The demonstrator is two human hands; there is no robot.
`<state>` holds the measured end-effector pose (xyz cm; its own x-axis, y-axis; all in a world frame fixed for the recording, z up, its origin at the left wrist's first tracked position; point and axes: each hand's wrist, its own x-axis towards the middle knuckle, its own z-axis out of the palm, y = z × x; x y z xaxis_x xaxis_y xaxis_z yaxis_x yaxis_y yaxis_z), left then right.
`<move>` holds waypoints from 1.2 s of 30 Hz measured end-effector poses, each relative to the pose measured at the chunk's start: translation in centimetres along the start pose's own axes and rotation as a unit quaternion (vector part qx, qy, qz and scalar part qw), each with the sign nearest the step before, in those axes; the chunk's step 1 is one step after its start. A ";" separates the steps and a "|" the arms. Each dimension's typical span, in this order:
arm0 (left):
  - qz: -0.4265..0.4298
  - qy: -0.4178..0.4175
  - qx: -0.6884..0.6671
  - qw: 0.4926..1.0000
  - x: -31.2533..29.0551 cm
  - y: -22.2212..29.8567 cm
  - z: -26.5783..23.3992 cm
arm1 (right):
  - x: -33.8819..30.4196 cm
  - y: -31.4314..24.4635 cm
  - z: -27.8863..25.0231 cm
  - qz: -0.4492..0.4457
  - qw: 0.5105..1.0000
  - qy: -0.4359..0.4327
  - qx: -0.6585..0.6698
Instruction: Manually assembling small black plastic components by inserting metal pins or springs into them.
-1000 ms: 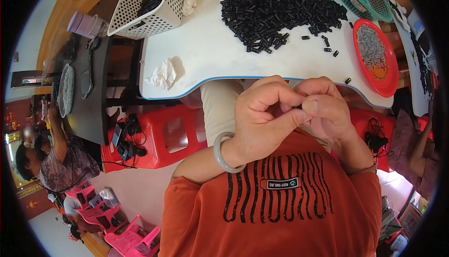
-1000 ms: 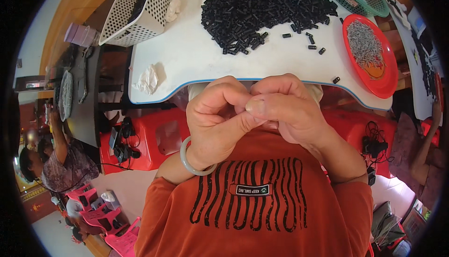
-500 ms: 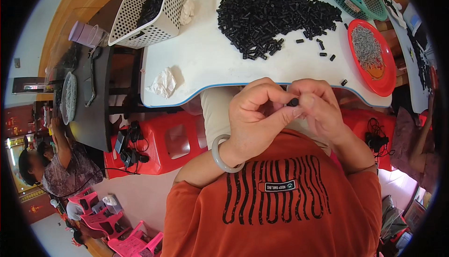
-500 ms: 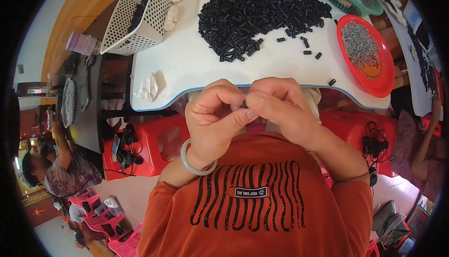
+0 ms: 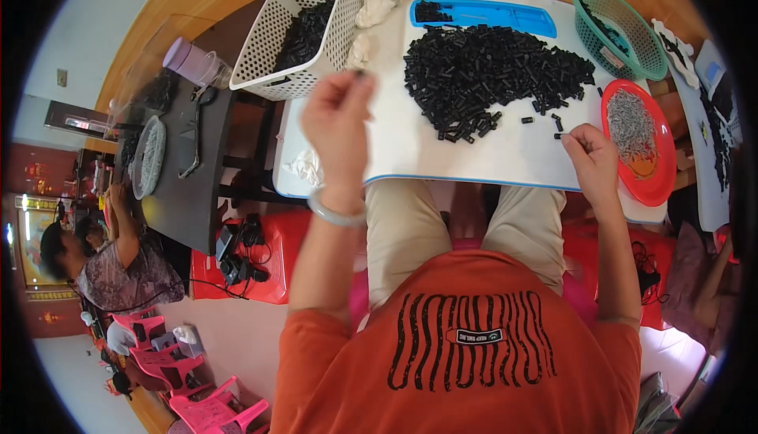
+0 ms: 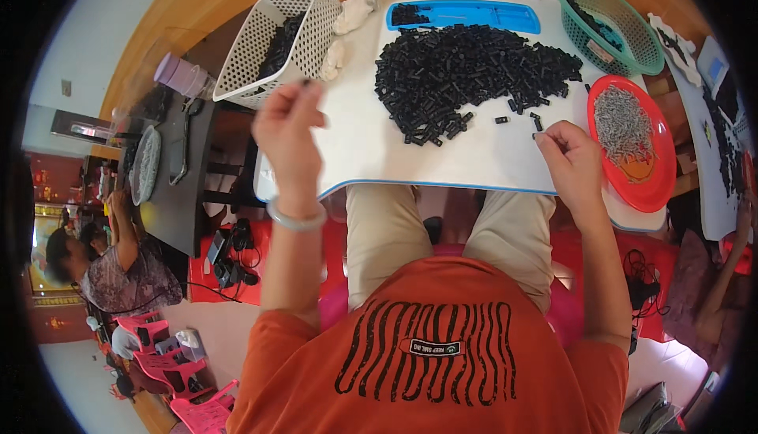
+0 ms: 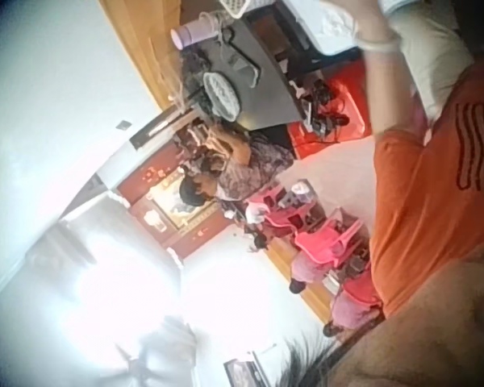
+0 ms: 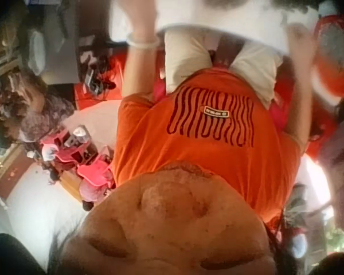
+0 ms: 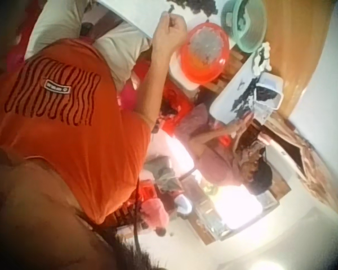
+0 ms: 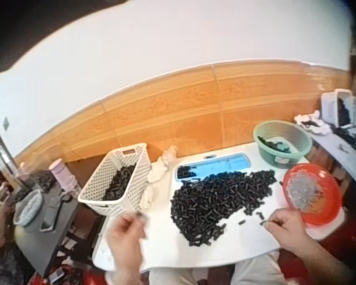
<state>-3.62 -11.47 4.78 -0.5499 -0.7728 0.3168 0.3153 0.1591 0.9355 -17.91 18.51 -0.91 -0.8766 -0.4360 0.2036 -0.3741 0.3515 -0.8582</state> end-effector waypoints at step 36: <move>0.191 -0.232 0.313 0.901 -9.0 -6.5 3.2 | 5.4 1.3 0.7 -0.097 0.960 -0.068 -0.254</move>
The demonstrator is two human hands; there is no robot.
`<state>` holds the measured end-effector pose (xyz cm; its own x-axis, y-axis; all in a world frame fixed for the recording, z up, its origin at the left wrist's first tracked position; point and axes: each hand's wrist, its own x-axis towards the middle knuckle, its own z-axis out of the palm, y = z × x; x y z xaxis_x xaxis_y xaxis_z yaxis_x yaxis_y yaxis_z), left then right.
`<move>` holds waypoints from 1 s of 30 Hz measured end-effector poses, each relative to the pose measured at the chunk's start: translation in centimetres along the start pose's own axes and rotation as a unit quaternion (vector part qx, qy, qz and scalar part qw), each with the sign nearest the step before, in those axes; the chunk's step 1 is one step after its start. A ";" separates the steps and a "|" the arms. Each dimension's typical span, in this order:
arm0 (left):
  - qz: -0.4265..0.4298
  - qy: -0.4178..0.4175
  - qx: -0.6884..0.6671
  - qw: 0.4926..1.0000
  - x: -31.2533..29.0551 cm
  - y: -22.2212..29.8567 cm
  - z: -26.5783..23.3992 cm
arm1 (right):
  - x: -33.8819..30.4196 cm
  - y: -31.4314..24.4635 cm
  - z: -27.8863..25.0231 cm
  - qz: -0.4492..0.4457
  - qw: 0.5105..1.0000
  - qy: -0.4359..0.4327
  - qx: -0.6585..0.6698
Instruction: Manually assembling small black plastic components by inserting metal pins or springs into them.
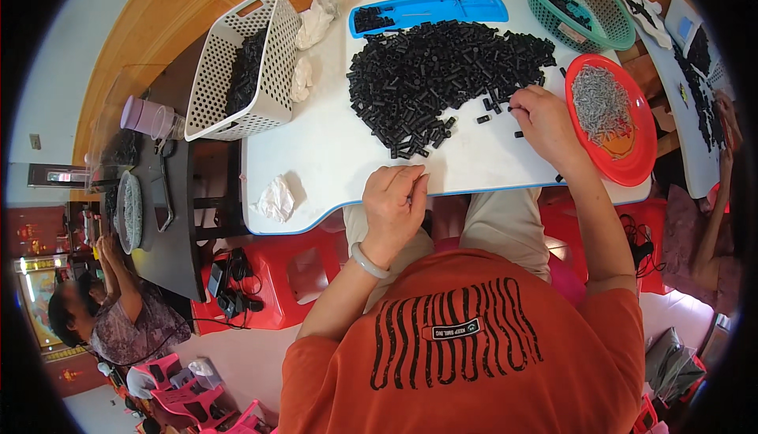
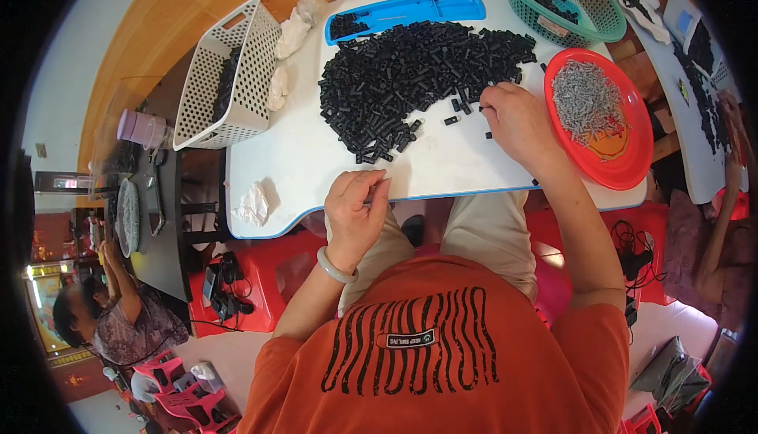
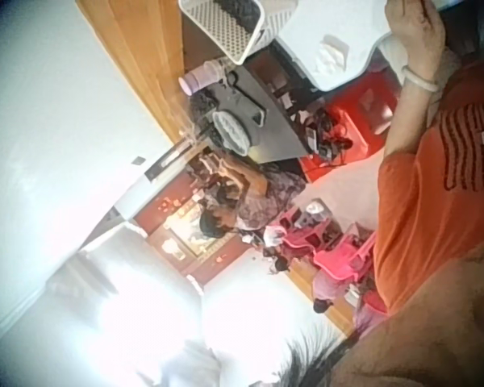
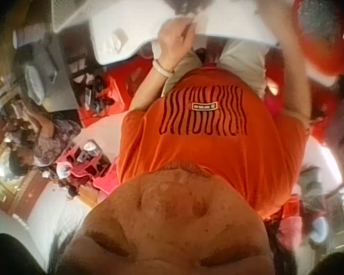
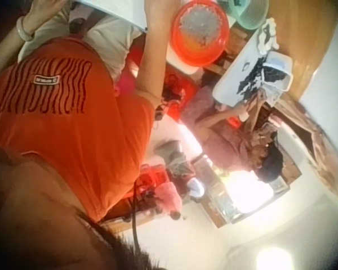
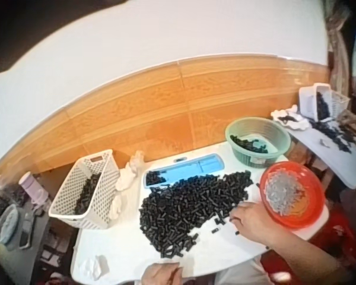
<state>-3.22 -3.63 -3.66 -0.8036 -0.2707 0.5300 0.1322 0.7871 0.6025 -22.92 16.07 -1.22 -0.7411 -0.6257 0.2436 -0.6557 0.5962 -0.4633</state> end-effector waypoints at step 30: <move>-0.011 -0.019 -0.070 0.997 0.5 2.0 2.4 | -1.7 1.3 -2.8 -0.051 0.997 0.049 -0.008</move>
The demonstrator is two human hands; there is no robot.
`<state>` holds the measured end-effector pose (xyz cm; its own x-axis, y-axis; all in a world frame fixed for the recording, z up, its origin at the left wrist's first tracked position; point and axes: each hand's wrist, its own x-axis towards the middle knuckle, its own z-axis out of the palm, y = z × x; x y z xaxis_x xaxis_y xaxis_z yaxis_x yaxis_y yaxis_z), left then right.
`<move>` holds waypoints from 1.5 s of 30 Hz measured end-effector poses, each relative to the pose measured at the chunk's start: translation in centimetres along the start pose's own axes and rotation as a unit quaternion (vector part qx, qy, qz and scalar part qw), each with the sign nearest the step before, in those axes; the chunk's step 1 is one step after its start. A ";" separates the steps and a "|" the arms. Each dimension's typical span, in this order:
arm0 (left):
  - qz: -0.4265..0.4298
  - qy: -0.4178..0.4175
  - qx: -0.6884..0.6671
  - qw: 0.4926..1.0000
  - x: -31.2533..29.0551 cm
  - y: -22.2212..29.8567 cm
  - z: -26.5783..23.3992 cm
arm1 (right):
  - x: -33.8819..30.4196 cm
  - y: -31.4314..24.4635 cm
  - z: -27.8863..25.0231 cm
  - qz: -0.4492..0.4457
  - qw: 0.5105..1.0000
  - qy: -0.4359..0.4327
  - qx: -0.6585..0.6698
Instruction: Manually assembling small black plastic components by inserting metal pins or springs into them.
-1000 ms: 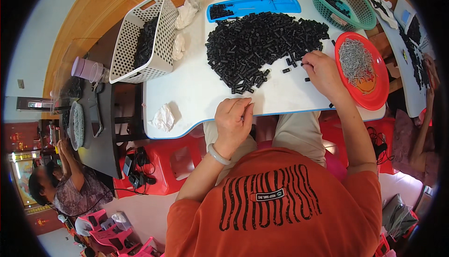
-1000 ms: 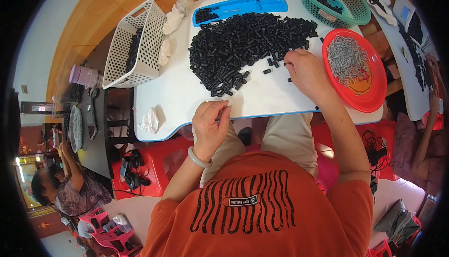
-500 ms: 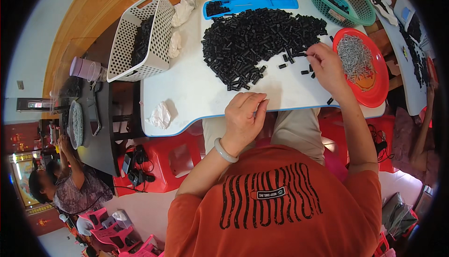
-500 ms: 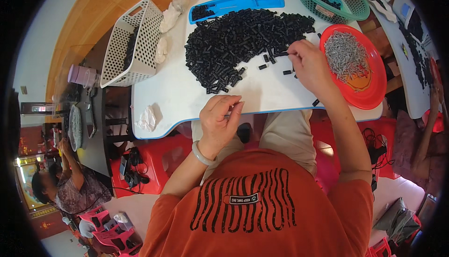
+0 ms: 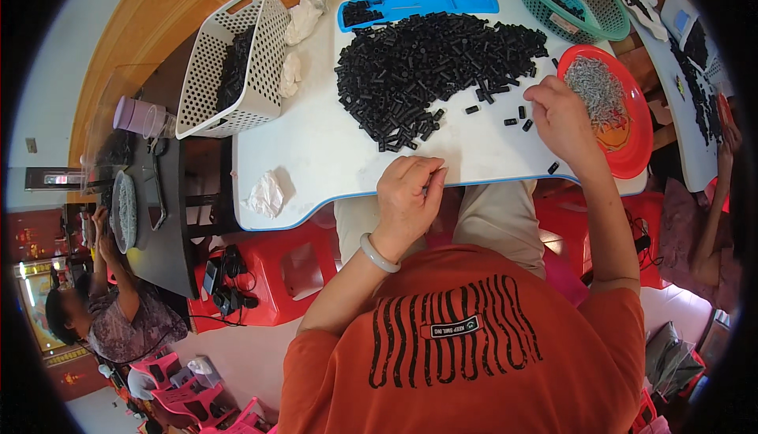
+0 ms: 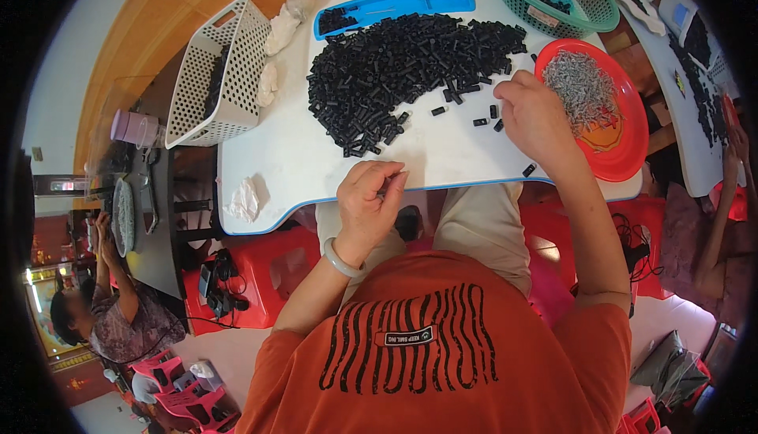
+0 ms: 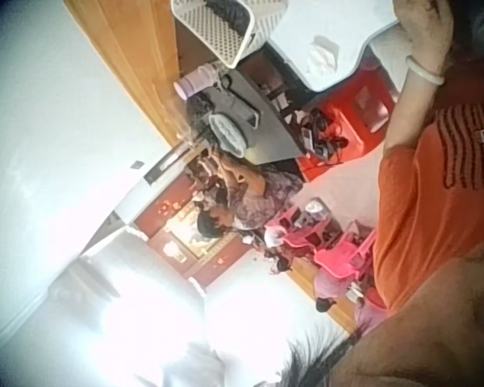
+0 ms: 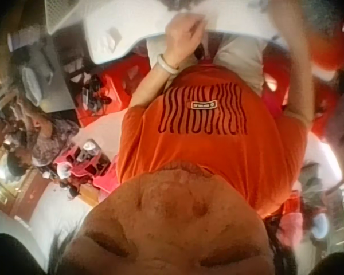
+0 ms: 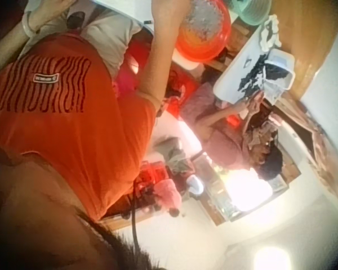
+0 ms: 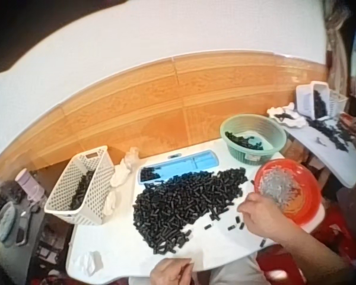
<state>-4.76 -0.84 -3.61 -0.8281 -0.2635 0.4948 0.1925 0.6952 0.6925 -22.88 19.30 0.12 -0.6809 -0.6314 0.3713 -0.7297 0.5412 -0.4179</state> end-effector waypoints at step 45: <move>-0.046 0.097 -0.316 0.943 1.2 5.4 -3.5 | -2.2 -12.8 1.4 0.154 0.727 -0.006 0.669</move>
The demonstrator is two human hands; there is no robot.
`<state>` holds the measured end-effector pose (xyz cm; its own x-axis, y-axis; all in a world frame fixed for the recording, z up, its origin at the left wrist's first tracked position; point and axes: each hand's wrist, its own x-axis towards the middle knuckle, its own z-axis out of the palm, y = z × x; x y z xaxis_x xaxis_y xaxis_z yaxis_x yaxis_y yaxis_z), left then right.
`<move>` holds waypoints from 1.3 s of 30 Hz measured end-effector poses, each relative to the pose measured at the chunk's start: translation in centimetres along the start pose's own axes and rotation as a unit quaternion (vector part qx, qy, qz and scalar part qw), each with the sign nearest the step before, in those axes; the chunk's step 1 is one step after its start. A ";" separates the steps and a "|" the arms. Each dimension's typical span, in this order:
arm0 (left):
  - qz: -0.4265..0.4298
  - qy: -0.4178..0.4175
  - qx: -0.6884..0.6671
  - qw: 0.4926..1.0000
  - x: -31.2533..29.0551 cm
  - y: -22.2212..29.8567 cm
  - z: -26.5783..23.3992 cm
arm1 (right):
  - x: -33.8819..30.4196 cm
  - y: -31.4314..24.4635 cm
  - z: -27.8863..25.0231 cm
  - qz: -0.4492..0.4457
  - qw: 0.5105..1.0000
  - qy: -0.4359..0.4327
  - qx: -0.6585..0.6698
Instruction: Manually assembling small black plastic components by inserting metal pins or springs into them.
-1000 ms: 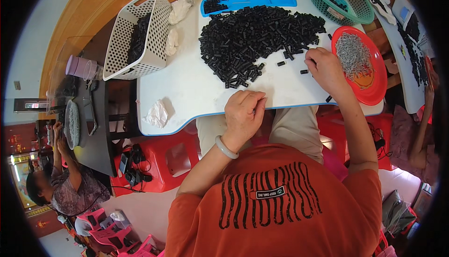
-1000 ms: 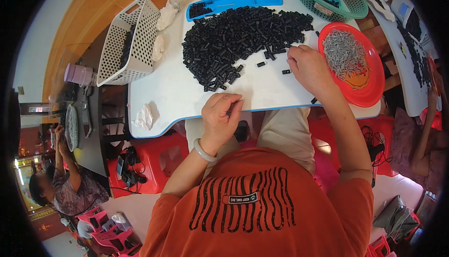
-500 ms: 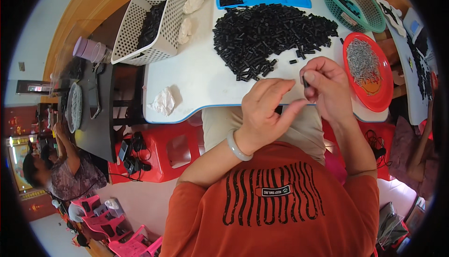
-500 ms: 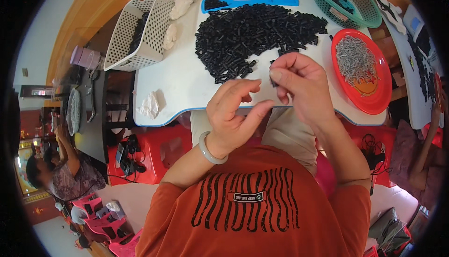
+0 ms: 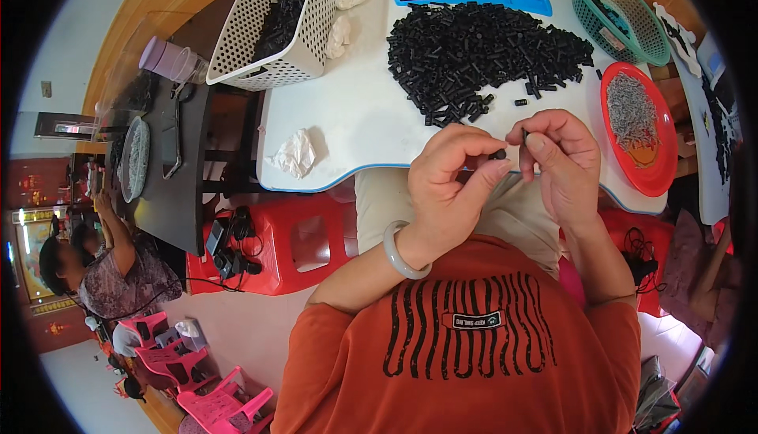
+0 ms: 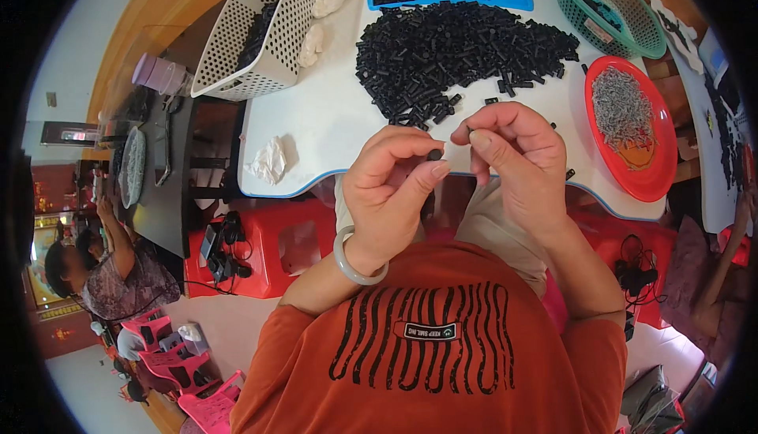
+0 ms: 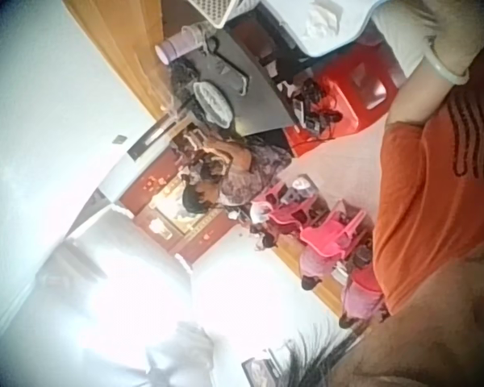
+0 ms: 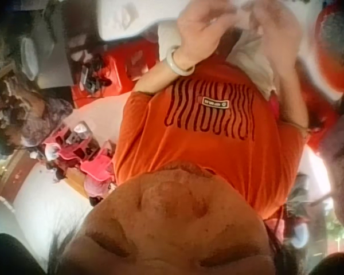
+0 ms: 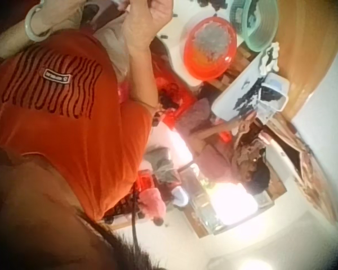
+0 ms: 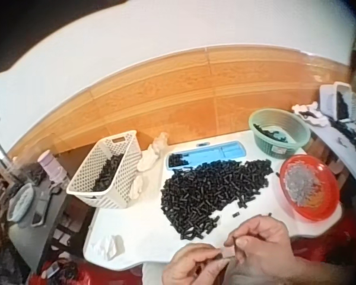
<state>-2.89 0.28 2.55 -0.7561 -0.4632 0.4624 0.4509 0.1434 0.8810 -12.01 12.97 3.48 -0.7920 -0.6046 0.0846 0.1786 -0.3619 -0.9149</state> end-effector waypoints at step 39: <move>-0.188 -0.016 -0.176 0.966 -2.2 1.2 -1.5 | -0.5 -2.5 -19.8 -0.034 0.695 0.184 -0.694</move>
<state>0.01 0.16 2.49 -0.9095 -0.3970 0.1233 0.2705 -0.3398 0.9008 -23.60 28.22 -2.14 -0.9128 -0.3040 0.2728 -0.3988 0.8072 -0.4352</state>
